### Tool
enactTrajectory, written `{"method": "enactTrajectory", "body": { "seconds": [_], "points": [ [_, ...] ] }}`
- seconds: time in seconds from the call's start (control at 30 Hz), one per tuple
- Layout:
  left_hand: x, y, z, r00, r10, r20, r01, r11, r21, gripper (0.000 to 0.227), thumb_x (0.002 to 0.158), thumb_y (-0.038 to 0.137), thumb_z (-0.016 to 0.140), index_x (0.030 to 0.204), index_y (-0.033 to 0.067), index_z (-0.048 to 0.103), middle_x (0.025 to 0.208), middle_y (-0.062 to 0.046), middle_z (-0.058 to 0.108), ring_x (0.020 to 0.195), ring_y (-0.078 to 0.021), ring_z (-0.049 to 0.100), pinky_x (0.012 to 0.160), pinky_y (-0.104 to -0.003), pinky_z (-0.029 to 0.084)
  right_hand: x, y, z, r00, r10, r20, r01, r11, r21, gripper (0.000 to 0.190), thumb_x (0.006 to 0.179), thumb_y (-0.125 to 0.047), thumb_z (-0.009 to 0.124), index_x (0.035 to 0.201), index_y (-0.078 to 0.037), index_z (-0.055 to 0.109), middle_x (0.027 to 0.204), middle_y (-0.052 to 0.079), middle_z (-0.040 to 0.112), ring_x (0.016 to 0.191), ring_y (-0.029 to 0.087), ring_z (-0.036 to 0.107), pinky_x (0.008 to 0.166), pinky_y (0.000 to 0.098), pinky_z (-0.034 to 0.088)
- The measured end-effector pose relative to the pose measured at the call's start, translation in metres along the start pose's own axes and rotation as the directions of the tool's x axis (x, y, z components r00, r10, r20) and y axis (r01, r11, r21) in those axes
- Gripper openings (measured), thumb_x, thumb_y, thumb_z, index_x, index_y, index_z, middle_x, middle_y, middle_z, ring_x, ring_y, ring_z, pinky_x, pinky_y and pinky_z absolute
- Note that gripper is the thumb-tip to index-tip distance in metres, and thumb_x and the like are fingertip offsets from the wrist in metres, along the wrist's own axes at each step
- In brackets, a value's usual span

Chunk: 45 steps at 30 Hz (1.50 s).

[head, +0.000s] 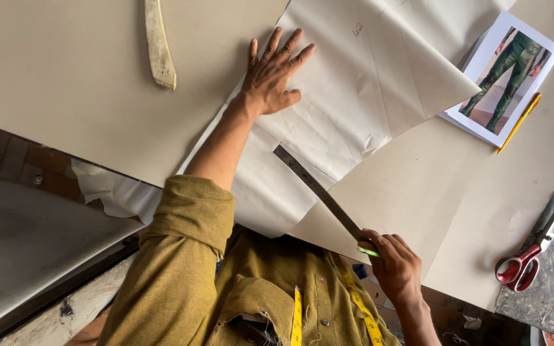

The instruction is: The person uses a pencil, a long wooden ruler, and a metal ruler to draw straight and curved lines on a large piece of paper, creating a garment pattern. A reference photo of pants is visible on the table.

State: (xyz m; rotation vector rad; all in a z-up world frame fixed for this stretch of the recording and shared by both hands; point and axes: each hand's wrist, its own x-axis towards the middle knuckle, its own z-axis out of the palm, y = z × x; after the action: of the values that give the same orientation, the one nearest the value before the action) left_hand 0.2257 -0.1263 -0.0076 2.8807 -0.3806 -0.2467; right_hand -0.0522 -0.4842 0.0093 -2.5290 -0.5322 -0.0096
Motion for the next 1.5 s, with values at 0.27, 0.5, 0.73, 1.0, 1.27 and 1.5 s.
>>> {"method": "enactTrajectory", "body": {
  "seconds": [0.27,0.5,0.73,1.0,1.27,1.5],
  "points": [
    [-0.080,0.023,0.008,0.956,0.045,-0.291,-0.084,0.989,-0.123,0.066,0.086,0.031,0.079,0.146,0.0170,0.055,0.165,-0.011,0.023,0.151,-0.0427,0.021,0.118,-0.068,0.021,0.006,-0.002,0.010,0.988,-0.147,-0.055,0.136,0.977,-0.163,0.022,0.090,0.001,0.071,0.102,-0.016,0.077,0.099,0.002,0.078,0.086,0.014,0.072,0.058,0.0264,0.060],
    [-0.210,0.016,0.015,0.960,0.011,-0.280,-0.095,0.953,-0.289,0.040,0.103,0.038,0.057,0.133,0.0129,0.066,0.157,-0.006,0.049,0.150,-0.0294,0.045,0.128,-0.050,0.036,0.013,-0.007,0.002,0.997,-0.073,-0.024,0.069,0.986,-0.152,0.026,0.088,0.000,0.071,0.104,-0.019,0.077,0.101,0.000,0.077,0.090,0.015,0.071,0.060,0.0281,0.060],
    [-0.169,0.003,0.025,0.955,0.290,-0.068,-0.288,0.957,0.040,0.054,0.102,0.052,0.049,0.153,0.0349,0.049,0.171,-0.001,0.021,0.156,-0.0357,0.015,0.123,-0.064,0.014,0.024,-0.027,-0.005,0.992,-0.008,0.123,0.034,0.977,-0.209,0.039,0.084,-0.001,0.072,0.113,-0.026,0.078,0.099,-0.003,0.075,0.094,0.015,0.068,0.056,0.0274,0.060],
    [-0.134,0.008,0.028,0.978,0.204,-0.030,-0.203,0.978,0.049,0.061,0.101,0.055,0.049,0.159,0.0425,0.034,0.171,0.004,0.008,0.157,-0.0341,0.005,0.123,-0.066,0.005,0.041,-0.064,0.020,0.998,0.014,0.065,0.001,0.977,-0.212,0.038,0.083,0.002,0.071,0.108,-0.025,0.080,0.099,-0.005,0.075,0.095,0.014,0.067,0.056,0.0254,0.059],
    [-0.148,-0.003,0.009,0.936,0.352,-0.024,-0.353,0.932,-0.085,0.058,0.094,0.048,0.063,0.149,0.0346,0.053,0.167,-0.001,0.025,0.151,-0.0359,0.021,0.115,-0.059,0.025,0.048,-0.120,0.047,0.986,0.169,-0.006,-0.167,0.965,-0.204,0.032,0.082,-0.001,0.074,0.104,-0.023,0.079,0.098,-0.005,0.074,0.093,0.014,0.067,0.057,0.0262,0.060],
    [-0.164,-0.022,0.006,0.865,0.503,0.003,-0.496,0.855,-0.152,0.049,0.089,0.041,0.074,0.132,0.0196,0.067,0.149,-0.011,0.050,0.131,-0.0321,0.046,0.104,-0.053,0.042,0.035,-0.150,0.068,0.941,0.306,-0.144,-0.335,0.906,-0.259,0.031,0.082,-0.001,0.075,0.102,-0.024,0.080,0.094,-0.005,0.074,0.093,0.015,0.067,0.058,0.0286,0.059]
  ]
}}
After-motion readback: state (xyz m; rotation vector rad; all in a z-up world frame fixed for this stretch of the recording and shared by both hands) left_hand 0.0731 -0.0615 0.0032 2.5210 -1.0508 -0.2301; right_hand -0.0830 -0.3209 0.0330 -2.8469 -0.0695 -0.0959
